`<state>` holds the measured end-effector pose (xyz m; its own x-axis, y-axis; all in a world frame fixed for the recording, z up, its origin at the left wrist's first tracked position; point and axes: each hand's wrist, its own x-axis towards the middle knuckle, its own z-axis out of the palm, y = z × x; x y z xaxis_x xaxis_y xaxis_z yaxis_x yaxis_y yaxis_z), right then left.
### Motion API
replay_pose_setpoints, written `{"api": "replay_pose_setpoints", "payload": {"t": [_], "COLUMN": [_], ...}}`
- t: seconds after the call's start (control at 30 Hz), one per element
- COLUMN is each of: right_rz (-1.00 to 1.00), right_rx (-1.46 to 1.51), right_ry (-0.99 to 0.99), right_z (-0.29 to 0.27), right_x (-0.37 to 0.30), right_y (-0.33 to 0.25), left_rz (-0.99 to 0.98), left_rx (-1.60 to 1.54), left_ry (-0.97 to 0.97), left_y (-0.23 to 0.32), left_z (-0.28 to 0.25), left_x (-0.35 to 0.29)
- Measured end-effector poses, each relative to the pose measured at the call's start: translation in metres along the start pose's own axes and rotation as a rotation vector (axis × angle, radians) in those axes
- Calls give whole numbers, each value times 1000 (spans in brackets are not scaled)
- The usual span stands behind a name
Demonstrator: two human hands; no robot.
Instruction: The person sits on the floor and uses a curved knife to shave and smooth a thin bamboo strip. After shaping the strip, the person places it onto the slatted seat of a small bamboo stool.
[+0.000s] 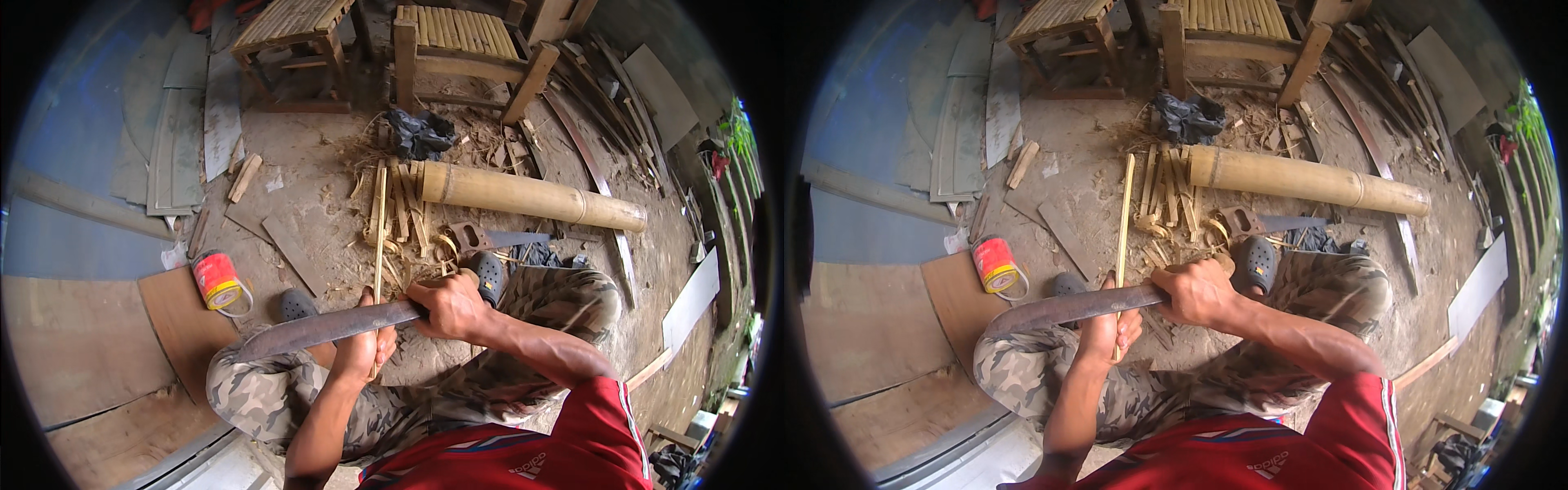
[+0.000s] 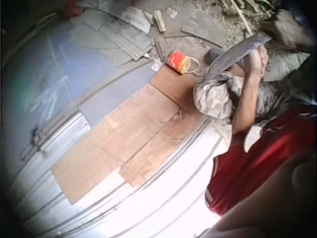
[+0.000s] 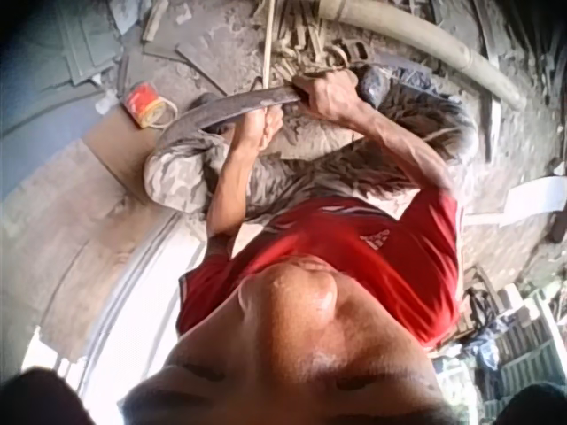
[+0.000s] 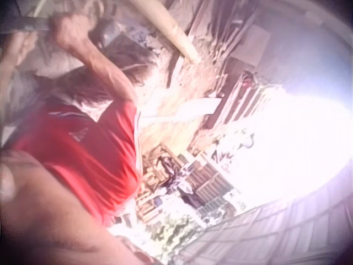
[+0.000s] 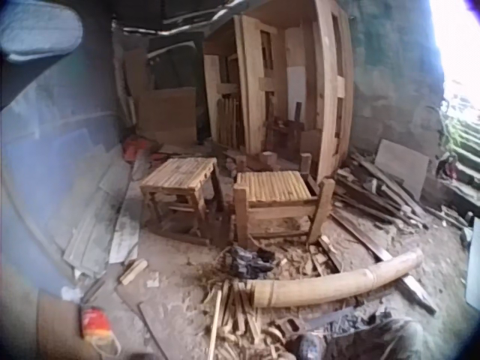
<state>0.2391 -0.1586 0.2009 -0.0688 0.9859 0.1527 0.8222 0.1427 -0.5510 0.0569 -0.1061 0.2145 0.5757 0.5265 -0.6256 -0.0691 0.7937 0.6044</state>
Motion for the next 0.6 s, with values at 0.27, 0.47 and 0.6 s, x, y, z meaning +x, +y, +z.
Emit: {"api": "replay_pose_setpoints", "payload": {"t": [0.27, 0.47, 0.6], "right_rz": [-60, 181, 288], "right_rx": [-179, -334, -188], "right_ry": [80, 181, 31], "right_z": [6, 0, -1], "right_x": [21, 33, 34], "right_y": [69, 108, 65], "left_rz": [-37, -85, -56], "left_rx": [94, -27, -54], "left_ry": [8, -65, -30], "left_y": [9, 20, 23], "left_z": [6, 3, 3], "left_x": [-6, -8, -4]}}
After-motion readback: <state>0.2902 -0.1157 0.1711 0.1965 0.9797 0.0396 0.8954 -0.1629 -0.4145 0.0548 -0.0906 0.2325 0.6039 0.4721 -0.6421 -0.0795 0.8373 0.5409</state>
